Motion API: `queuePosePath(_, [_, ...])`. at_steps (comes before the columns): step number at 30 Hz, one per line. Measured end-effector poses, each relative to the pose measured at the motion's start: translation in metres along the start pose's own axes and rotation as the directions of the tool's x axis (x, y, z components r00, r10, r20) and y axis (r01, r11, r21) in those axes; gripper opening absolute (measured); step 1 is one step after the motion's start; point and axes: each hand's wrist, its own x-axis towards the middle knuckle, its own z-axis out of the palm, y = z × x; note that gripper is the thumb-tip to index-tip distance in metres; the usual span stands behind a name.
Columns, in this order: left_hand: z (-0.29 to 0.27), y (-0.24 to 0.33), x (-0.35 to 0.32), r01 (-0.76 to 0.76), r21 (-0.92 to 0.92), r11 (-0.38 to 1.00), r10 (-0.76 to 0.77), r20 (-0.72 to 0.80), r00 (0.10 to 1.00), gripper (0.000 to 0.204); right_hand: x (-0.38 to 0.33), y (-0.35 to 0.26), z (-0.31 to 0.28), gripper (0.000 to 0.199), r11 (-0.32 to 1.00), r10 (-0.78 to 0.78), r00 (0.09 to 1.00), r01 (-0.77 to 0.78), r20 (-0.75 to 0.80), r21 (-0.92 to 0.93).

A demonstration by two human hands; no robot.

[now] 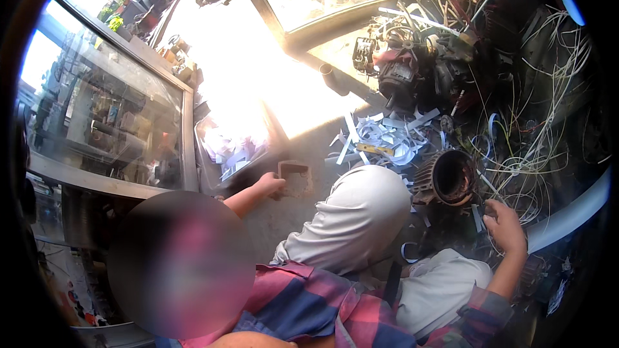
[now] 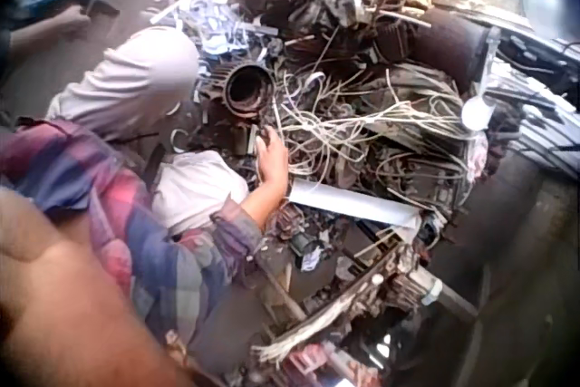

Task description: The person walks through a cluttered scrapyard and enters a room filled with metal parts and wires. They sit on the floor and begin sorting through a pile of scrap, picking up and examining various metal pieces and wires.

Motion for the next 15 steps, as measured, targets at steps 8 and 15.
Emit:
queuePosePath(8, [-0.057, -0.036, -0.059, 0.284, 0.461, 0.841, -0.315, -0.009, 0.949, 0.035, 0.021, 0.025, 0.010, 0.035, 0.975, -0.142, 0.990, 0.141, 0.007, -0.172])
queuePosePath(15, [-0.312, 0.244, -0.012, -0.895, -0.326, 0.305, 0.518, -0.732, 0.443, 0.087, 0.008, 0.034, -0.003, 0.038, 0.992, 0.012, 0.996, -0.023, -0.092, -0.121])
